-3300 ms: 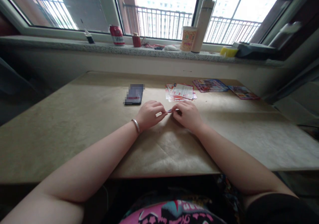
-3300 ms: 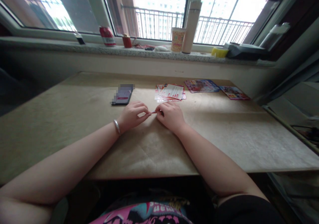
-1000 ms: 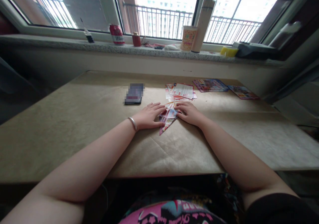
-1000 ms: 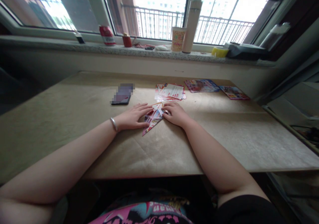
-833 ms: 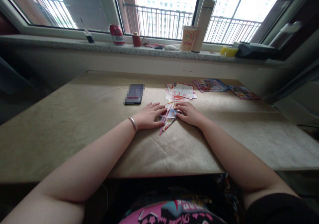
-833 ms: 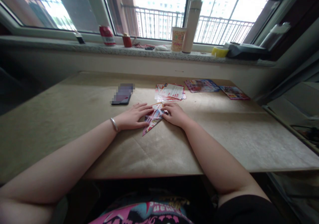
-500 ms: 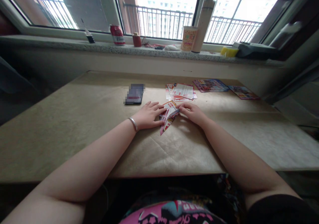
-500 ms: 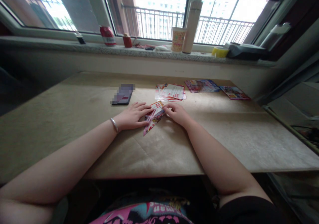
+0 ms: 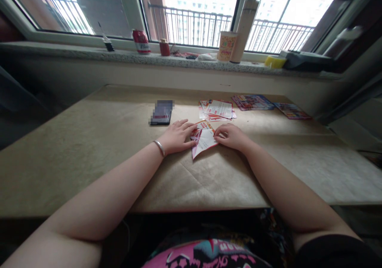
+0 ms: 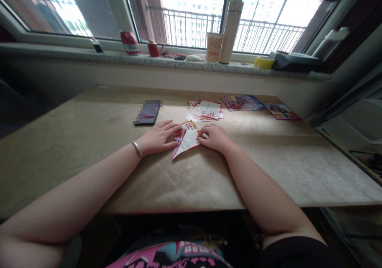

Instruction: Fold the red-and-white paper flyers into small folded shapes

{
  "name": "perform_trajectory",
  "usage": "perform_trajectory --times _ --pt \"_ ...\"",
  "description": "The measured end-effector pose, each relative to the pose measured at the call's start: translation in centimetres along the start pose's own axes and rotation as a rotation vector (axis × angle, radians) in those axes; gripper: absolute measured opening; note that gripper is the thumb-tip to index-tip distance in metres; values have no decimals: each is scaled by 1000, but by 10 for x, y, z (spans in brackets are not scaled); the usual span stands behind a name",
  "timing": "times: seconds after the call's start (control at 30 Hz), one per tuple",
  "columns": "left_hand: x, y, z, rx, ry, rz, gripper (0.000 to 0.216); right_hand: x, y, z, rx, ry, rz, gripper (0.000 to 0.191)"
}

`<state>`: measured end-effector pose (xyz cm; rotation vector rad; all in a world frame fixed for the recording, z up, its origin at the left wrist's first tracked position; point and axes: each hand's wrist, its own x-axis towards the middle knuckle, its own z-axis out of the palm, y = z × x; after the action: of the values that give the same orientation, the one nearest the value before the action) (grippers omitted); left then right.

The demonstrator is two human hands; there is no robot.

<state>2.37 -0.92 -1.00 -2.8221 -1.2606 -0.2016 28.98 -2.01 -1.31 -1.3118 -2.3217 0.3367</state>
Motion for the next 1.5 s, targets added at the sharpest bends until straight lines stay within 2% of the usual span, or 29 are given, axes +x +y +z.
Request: perform_trajectory --times 0.1,0.23,0.47,0.6,0.7,0.77,0.83,0.97,1.07,1.27,1.5 --pt "1 -2 2 -50 -15 -2 75 -2 1 1 -50 -32 -125 28" --pt "1 -3 3 -109 -27 -12 78 -4 2 5 -124 -56 -121 51" --pt "3 -3 2 -168 -6 -26 71 -3 -2 8 -183 -87 -137 55" --pt "3 -4 -1 -283 129 -61 64 -2 -6 7 -236 -93 -149 52" --pt "1 -6 -4 -362 279 -91 50 -1 -6 7 -265 -95 -143 53" --pt "0 -8 -6 -365 361 -101 42 -1 -4 7 -276 -88 -136 53" --pt "-1 -10 -9 -329 387 -84 38 -1 -1 8 -283 -74 -126 52" --pt "-1 -13 -11 -197 286 40 29 -1 7 8 -307 -54 -112 52" --pt "0 -15 -10 -110 219 92 31 0 13 7 -299 -13 -129 48" --pt "-3 -19 -11 -65 77 130 35 2 17 3 -209 31 -208 25" --pt "-7 -18 -18 -14 48 91 35 -3 13 -8 -190 -29 -254 34"
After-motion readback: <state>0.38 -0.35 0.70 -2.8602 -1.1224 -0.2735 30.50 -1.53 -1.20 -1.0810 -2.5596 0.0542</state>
